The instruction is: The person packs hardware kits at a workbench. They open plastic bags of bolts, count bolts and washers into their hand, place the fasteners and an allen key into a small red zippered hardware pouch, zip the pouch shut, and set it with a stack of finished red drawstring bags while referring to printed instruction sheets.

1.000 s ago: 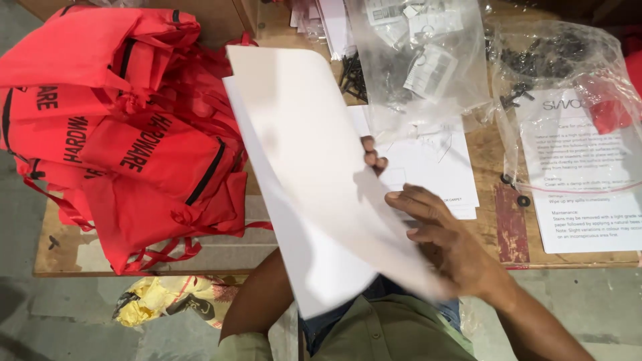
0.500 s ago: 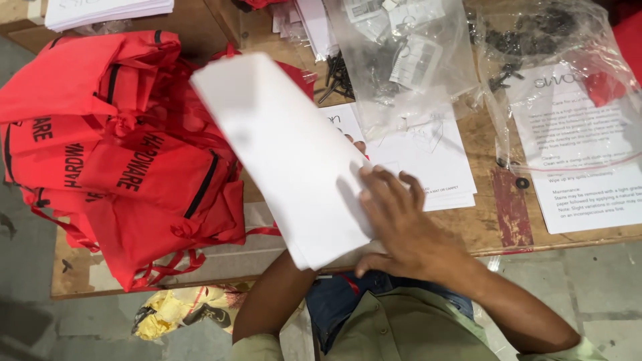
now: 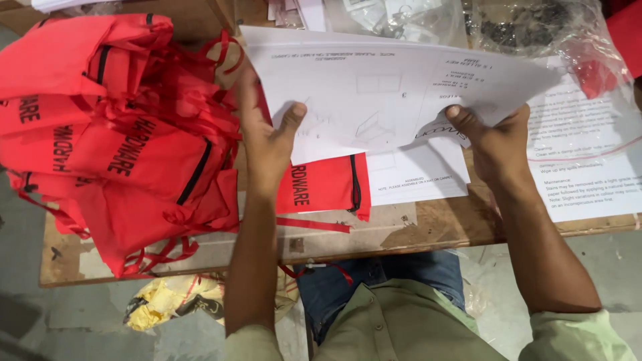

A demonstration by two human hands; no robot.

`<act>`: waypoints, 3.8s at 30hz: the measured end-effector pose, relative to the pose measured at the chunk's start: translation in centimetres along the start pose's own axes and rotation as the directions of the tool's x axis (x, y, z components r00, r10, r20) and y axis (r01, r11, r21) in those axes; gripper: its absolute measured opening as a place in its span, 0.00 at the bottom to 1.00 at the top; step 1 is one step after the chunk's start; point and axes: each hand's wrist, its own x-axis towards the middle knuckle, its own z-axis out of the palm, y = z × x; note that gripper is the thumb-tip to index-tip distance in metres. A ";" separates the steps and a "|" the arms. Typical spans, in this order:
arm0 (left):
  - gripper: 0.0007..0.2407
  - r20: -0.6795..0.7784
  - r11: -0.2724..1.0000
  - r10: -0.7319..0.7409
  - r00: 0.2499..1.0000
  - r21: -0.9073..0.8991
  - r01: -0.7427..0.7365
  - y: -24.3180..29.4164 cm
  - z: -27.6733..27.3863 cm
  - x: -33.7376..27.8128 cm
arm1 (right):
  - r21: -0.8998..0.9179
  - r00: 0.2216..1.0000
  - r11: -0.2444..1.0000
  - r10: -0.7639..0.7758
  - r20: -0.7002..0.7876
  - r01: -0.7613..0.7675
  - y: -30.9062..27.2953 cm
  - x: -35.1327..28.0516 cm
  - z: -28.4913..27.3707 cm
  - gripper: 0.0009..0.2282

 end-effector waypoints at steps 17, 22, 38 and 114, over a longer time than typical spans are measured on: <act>0.15 -0.131 0.999 0.027 0.991 -0.019 -0.030 -5.1 1.0 -1.3 | 0.103 0.997 0.993 0.046 0.064 -0.052 3.5 0.3 -0.8 0.18; 0.19 -0.150 0.997 0.056 0.987 0.061 -0.047 -3.7 1.6 -1.0 | 0.077 0.997 0.995 -0.060 -0.040 0.063 5.0 -0.1 -0.5 0.26; 0.18 -0.178 0.985 0.120 0.977 0.147 -0.094 -5.5 1.4 -1.8 | -0.043 0.974 0.975 -0.219 -0.058 0.217 5.8 -0.3 0.9 0.19; 0.14 -0.343 0.971 0.189 0.920 0.205 -0.123 3.3 10.5 6.4 | -0.427 0.598 0.463 -0.755 0.269 0.776 -10.9 8.1 7.9 0.30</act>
